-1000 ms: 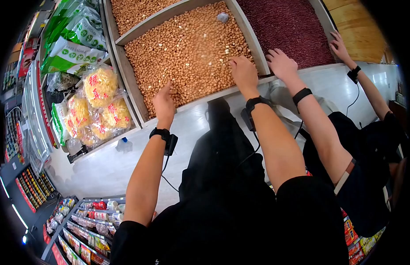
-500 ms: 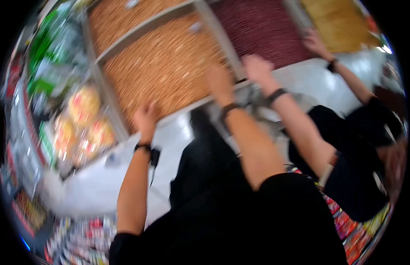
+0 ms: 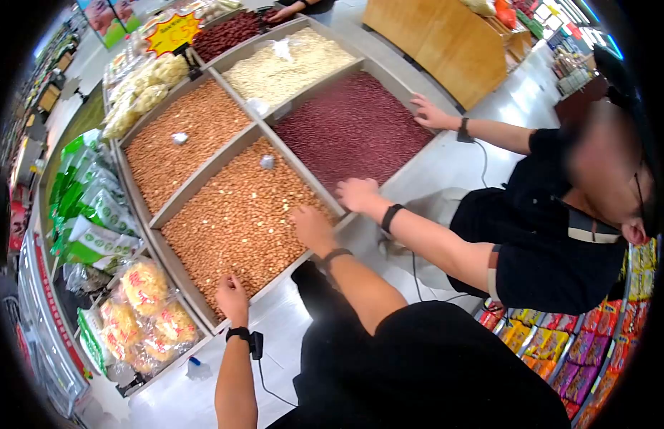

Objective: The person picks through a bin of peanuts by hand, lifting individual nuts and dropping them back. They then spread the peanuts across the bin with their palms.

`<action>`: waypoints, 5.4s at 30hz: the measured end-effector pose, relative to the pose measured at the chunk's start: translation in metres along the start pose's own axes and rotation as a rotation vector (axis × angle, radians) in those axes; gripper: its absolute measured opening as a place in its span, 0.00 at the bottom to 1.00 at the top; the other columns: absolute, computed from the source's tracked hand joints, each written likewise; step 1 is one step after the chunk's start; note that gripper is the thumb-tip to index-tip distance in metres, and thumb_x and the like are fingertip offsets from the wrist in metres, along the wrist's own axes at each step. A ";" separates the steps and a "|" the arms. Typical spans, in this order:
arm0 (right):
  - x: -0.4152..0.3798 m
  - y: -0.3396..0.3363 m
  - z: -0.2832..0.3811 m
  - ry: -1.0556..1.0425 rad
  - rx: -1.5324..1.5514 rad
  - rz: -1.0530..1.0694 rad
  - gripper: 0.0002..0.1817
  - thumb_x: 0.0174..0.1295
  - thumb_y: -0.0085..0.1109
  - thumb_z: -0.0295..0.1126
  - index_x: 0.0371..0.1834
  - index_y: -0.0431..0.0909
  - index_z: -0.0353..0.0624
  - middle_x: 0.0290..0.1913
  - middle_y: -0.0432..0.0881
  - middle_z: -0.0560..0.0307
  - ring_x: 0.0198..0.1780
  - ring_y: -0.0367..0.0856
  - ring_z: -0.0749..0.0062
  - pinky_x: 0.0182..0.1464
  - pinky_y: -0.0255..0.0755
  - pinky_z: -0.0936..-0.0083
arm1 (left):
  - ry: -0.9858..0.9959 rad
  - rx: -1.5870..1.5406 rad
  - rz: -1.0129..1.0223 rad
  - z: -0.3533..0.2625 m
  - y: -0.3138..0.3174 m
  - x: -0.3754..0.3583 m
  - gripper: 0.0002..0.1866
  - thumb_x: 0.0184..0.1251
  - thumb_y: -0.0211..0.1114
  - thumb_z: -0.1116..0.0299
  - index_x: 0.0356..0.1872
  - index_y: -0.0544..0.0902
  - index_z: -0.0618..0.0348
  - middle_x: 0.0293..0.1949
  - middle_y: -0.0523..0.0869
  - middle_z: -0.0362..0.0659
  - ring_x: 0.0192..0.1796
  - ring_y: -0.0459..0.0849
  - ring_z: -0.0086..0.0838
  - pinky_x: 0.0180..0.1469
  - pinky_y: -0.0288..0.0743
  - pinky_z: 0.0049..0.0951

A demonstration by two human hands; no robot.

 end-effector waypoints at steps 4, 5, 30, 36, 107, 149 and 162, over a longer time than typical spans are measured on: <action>0.002 -0.020 0.018 0.075 -0.008 0.008 0.06 0.65 0.56 0.30 0.40 0.80 0.43 0.45 0.81 0.48 0.50 0.82 0.49 0.50 0.77 0.55 | -0.082 0.039 0.052 -0.004 -0.005 -0.003 0.11 0.71 0.63 0.59 0.38 0.87 0.55 0.32 0.90 0.50 0.35 0.89 0.49 0.38 0.81 0.48; 0.003 -0.022 0.022 0.064 -0.032 -0.013 0.06 0.64 0.56 0.30 0.40 0.79 0.43 0.45 0.81 0.49 0.50 0.83 0.49 0.49 0.78 0.55 | -0.088 0.050 0.063 -0.001 -0.002 -0.001 0.12 0.71 0.63 0.59 0.38 0.87 0.55 0.32 0.90 0.50 0.35 0.89 0.49 0.39 0.81 0.48; -0.007 0.052 0.043 -0.056 0.212 0.363 0.13 0.52 0.74 0.26 0.39 0.81 0.38 0.36 0.86 0.50 0.40 0.87 0.59 0.45 0.81 0.65 | 0.027 -0.134 -0.047 -0.004 -0.008 0.002 0.07 0.66 0.69 0.67 0.40 0.89 0.57 0.36 0.90 0.46 0.35 0.89 0.38 0.41 0.81 0.36; -0.029 0.139 0.110 -0.302 0.152 0.768 0.12 0.49 0.71 0.26 0.38 0.85 0.43 0.40 0.88 0.47 0.45 0.88 0.49 0.46 0.80 0.56 | 0.046 -0.036 -0.012 -0.012 -0.007 0.003 0.08 0.65 0.66 0.64 0.39 0.91 0.51 0.31 0.90 0.44 0.33 0.89 0.37 0.39 0.82 0.37; -0.005 0.004 0.018 -0.122 0.057 0.013 0.11 0.65 0.69 0.34 0.46 0.83 0.42 0.40 0.88 0.51 0.36 0.86 0.57 0.39 0.79 0.65 | -0.024 -0.305 -0.001 -0.011 0.007 -0.002 0.07 0.69 0.68 0.72 0.44 0.87 0.63 0.37 0.90 0.50 0.37 0.89 0.40 0.41 0.81 0.36; -0.001 0.010 0.026 -0.088 -0.069 0.126 0.10 0.75 0.51 0.35 0.43 0.78 0.40 0.42 0.81 0.45 0.46 0.80 0.44 0.47 0.75 0.51 | -0.018 -0.049 -0.128 -0.015 -0.007 -0.006 0.09 0.71 0.65 0.60 0.43 0.89 0.50 0.25 0.88 0.44 0.27 0.87 0.40 0.32 0.78 0.39; -0.004 0.002 0.023 -0.106 0.133 0.021 0.08 0.70 0.59 0.33 0.47 0.83 0.44 0.42 0.85 0.48 0.43 0.84 0.46 0.45 0.77 0.56 | -0.096 0.025 -0.056 -0.008 0.000 -0.006 0.08 0.71 0.63 0.59 0.40 0.87 0.47 0.28 0.90 0.44 0.31 0.89 0.45 0.35 0.81 0.46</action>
Point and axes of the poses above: each hand's wrist, its own x-axis towards the middle knuckle, its own y-axis out of the palm, z = x × y, the point moved 10 cm from there along x, towards the middle knuckle
